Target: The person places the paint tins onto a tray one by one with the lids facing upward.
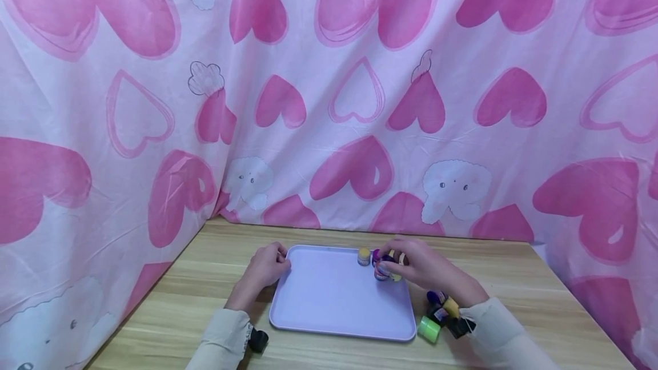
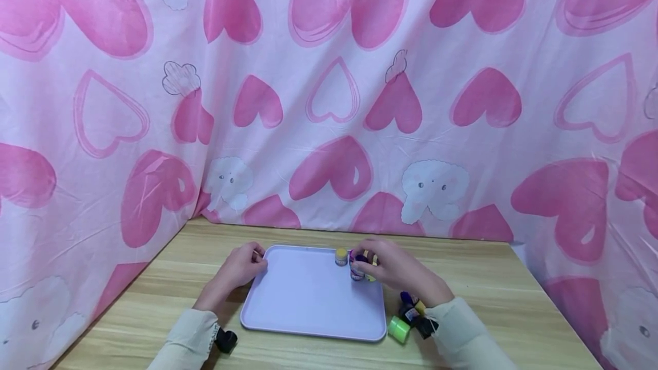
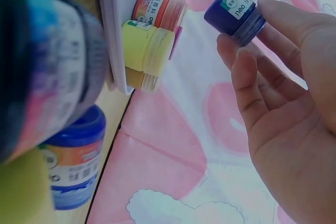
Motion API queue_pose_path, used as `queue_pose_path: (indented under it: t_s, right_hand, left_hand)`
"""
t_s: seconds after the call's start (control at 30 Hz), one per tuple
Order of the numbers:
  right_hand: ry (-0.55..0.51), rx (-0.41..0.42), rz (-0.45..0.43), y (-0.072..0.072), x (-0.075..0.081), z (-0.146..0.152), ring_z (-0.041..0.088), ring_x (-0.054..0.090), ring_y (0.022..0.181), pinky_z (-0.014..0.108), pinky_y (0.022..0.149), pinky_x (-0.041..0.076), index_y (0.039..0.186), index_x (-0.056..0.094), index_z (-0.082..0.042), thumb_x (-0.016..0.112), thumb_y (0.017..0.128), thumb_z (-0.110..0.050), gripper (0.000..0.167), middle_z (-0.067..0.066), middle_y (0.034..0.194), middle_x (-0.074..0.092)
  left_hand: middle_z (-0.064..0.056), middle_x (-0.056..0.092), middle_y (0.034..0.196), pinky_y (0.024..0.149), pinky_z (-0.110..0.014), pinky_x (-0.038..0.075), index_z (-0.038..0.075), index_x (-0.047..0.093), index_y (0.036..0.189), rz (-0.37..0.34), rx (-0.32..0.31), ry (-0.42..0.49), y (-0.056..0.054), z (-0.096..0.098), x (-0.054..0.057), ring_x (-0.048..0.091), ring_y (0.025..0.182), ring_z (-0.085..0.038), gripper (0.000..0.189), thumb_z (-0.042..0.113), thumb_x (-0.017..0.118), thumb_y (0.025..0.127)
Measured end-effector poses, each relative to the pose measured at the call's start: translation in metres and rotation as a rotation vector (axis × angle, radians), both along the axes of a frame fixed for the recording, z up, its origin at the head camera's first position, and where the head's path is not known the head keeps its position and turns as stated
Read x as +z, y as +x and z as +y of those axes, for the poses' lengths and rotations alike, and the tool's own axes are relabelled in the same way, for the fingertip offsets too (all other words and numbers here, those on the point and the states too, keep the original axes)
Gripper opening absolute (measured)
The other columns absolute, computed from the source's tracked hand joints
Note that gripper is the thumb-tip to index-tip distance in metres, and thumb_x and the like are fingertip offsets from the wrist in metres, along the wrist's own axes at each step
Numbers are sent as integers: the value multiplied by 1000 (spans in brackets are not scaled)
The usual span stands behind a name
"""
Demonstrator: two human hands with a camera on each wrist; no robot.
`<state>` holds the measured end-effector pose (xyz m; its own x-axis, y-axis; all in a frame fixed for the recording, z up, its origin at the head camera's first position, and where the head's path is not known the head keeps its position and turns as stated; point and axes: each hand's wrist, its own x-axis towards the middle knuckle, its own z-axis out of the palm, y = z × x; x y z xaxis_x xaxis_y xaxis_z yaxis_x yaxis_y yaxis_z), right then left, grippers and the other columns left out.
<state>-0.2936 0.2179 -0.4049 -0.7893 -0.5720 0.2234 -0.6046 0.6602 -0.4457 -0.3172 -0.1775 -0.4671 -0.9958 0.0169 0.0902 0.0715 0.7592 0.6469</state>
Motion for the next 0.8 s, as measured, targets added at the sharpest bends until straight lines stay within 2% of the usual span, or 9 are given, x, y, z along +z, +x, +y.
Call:
queue_pose_path:
  t_s: [0.27, 0.53, 0.8]
  right_hand:
    - [-31, 56, -50, -13, 6, -9, 6, 69, 91, 24, 78, 62, 121, 77, -29, 79, 101, -29, 21, -15, 106, 73]
    - [-32, 83, -85, -20, 9, -21, 10, 71, 92, 21, 76, 62, 124, 77, -20, 80, 100, -26, 25, -9, 107, 75]
    - [-9, 105, -79, -25, 3, -29, 15, 71, 95, 20, 82, 61, 122, 77, -14, 79, 100, -22, 24, -7, 106, 73]
  left_hand:
    - [-4, 71, 90, 75, -33, 57, 1, 70, 111, 8, -3, -4, 1, 0, 0, 65, 82, -15, 21, 11, 75, 93]
    - [-4, 72, 91, 76, -33, 58, 2, 70, 111, 3, -2, -3, 0, 0, 0, 65, 83, -16, 21, 11, 75, 93]
    - [-4, 72, 91, 77, -35, 58, 3, 69, 111, -3, 3, -2, -1, 1, 0, 66, 83, -17, 21, 12, 76, 93]
